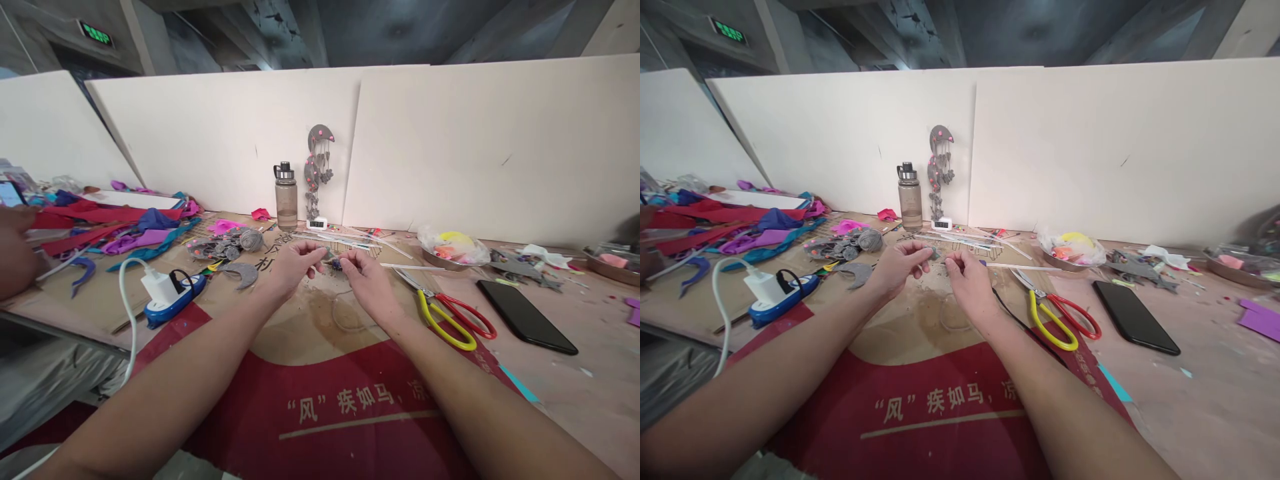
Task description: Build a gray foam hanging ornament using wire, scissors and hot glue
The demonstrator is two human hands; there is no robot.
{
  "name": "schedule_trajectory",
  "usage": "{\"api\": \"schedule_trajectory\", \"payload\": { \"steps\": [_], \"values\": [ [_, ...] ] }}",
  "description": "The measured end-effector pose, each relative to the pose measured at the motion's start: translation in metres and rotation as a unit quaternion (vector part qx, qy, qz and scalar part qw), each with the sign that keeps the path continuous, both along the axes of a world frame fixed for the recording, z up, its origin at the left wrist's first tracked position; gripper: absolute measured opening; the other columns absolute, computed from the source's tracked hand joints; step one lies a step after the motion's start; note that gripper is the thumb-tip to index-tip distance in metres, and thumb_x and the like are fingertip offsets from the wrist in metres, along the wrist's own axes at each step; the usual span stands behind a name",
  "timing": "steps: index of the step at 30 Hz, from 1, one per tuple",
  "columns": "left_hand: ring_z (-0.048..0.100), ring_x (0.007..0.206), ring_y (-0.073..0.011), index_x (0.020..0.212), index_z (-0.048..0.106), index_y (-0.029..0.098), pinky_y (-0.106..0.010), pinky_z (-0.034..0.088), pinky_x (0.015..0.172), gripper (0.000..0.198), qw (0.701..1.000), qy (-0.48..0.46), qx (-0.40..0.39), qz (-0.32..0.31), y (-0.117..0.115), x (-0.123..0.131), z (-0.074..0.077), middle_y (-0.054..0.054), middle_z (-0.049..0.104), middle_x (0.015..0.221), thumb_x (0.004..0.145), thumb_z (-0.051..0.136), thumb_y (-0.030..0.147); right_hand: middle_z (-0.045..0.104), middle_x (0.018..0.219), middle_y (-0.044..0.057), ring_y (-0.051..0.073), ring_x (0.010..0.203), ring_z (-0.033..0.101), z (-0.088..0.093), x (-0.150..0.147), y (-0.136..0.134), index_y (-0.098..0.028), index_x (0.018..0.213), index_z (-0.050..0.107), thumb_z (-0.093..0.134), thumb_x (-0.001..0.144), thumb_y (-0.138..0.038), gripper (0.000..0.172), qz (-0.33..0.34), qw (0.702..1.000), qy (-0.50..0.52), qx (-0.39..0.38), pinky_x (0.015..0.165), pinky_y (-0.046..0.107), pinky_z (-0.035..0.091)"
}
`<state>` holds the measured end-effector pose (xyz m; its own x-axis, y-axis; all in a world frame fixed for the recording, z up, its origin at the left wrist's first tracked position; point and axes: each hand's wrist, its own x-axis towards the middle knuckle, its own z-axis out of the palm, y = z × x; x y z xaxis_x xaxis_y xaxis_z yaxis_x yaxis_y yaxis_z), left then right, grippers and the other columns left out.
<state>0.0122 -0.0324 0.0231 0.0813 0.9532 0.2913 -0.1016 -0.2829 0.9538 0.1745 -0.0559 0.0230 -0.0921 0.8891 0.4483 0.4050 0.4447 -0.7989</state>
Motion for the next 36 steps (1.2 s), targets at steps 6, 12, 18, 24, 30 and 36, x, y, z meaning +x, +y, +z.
{"api": "schedule_trajectory", "payload": {
  "steps": [6,12,18,24,30,36],
  "values": [
    [0.053,0.049,-0.0063,0.070,0.060,0.013,-0.017,0.032,0.040,0.025,0.995,-0.056,0.011,0.082,0.012,-0.015,0.004,0.002,0.055,0.060,0.066,0.074,0.034,0.049,0.066,-0.003,0.011,0.059,0.043,0.000,0.003,0.002,-0.018,0.079,0.060,0.047,0.084,-0.035,0.022,0.077,0.992,-0.040,-0.095,0.056,0.024,0.035],
    [0.054,0.049,-0.0056,0.073,0.061,0.013,-0.016,0.036,0.041,0.025,0.983,-0.161,-0.034,0.087,0.023,-0.025,0.004,0.004,0.056,0.060,0.061,0.078,0.027,0.060,0.071,0.000,0.013,0.063,0.050,0.007,0.008,-0.004,-0.020,0.081,0.070,0.051,0.084,-0.039,0.027,0.277,0.935,-0.178,-0.133,0.056,0.023,0.038],
    [0.052,0.048,-0.0040,0.075,0.062,0.014,-0.015,0.032,0.039,0.026,0.977,-0.199,-0.057,0.051,0.024,-0.027,0.005,0.004,0.058,0.064,0.060,0.080,0.026,0.065,0.076,0.005,0.016,0.070,0.057,0.000,0.033,0.024,-0.017,0.081,0.064,0.037,0.092,-0.030,0.032,-0.045,0.964,-0.254,-0.067,0.064,0.026,0.039],
    [0.056,0.055,-0.0066,0.073,0.063,0.014,-0.017,0.038,0.045,0.028,0.990,-0.142,-0.005,0.000,0.014,-0.017,0.006,0.002,0.059,0.065,0.061,0.081,0.033,0.065,0.108,0.023,0.029,0.104,0.060,-0.026,0.038,0.034,-0.006,0.108,0.061,0.048,0.091,-0.041,0.041,-0.184,0.877,-0.433,-0.097,0.086,0.034,0.042],
    [0.057,0.058,-0.0078,0.078,0.067,0.014,-0.020,0.043,0.052,0.029,0.994,-0.101,-0.003,-0.047,0.010,-0.010,0.003,-0.001,0.063,0.068,0.065,0.080,0.036,0.067,0.107,0.022,0.028,0.095,0.065,-0.034,0.036,0.045,-0.009,0.107,0.064,0.051,0.084,-0.030,0.034,-0.184,0.883,-0.401,-0.159,0.078,0.032,0.046],
    [0.058,0.058,-0.0083,0.075,0.065,0.014,-0.020,0.042,0.051,0.031,0.995,-0.097,-0.018,-0.026,0.012,-0.013,0.003,0.000,0.063,0.068,0.061,0.081,0.036,0.071,0.091,0.013,0.022,0.079,0.066,-0.025,0.043,0.052,-0.014,0.100,0.062,0.056,0.075,-0.031,0.030,-0.207,0.942,-0.220,-0.150,0.066,0.029,0.045]
  ]
}}
